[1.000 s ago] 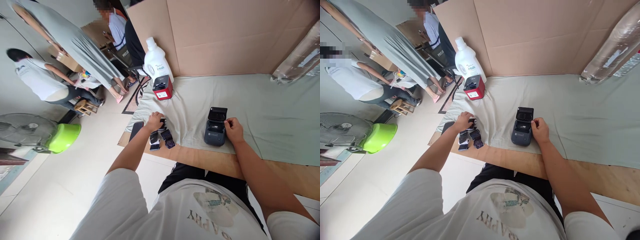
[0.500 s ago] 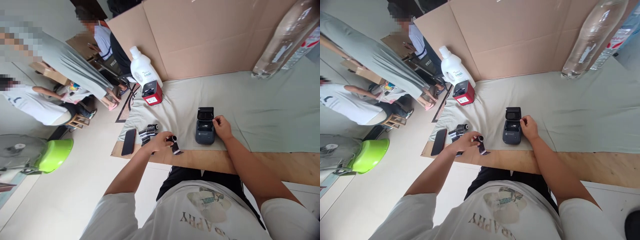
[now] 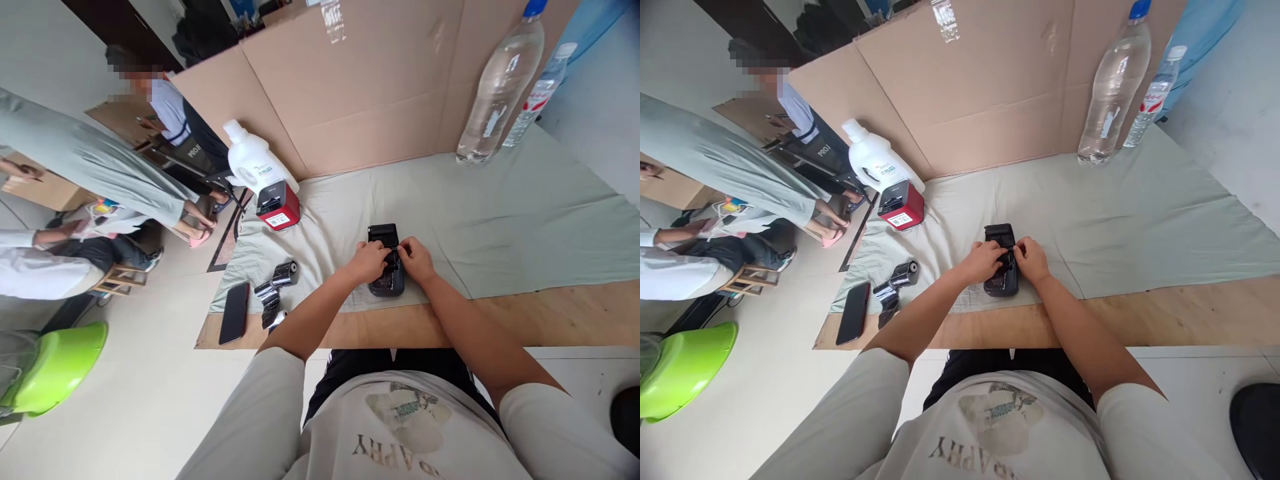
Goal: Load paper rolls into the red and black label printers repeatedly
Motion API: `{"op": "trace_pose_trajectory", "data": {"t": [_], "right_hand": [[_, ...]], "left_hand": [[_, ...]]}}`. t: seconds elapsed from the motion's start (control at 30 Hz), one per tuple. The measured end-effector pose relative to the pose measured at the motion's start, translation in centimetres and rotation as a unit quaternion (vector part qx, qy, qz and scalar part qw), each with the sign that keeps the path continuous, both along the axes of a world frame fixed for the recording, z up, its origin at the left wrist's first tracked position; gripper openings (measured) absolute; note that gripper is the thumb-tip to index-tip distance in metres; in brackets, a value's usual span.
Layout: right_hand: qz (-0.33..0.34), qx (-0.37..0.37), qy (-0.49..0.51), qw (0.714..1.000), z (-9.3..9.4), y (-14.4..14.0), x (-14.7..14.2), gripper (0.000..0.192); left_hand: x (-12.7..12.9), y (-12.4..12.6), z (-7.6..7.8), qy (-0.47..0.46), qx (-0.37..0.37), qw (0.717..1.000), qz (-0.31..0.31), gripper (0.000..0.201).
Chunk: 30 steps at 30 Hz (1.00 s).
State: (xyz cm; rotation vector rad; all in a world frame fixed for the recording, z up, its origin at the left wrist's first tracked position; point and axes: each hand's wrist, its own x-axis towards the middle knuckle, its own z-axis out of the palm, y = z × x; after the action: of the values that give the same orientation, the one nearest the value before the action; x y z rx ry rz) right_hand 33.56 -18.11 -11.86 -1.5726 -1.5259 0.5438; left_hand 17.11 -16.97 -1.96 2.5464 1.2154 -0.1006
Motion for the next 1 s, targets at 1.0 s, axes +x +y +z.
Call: {"op": "trace_pose_trajectory", "data": {"t": [1.0], "right_hand": [[0.109, 0.006, 0.237, 0.965, 0.8, -0.8, 0.7, 0.049]], "left_hand": [[-1.7, -5.6, -8.8, -0.355, 0.191, 0.898, 0.173, 0.065]]}}
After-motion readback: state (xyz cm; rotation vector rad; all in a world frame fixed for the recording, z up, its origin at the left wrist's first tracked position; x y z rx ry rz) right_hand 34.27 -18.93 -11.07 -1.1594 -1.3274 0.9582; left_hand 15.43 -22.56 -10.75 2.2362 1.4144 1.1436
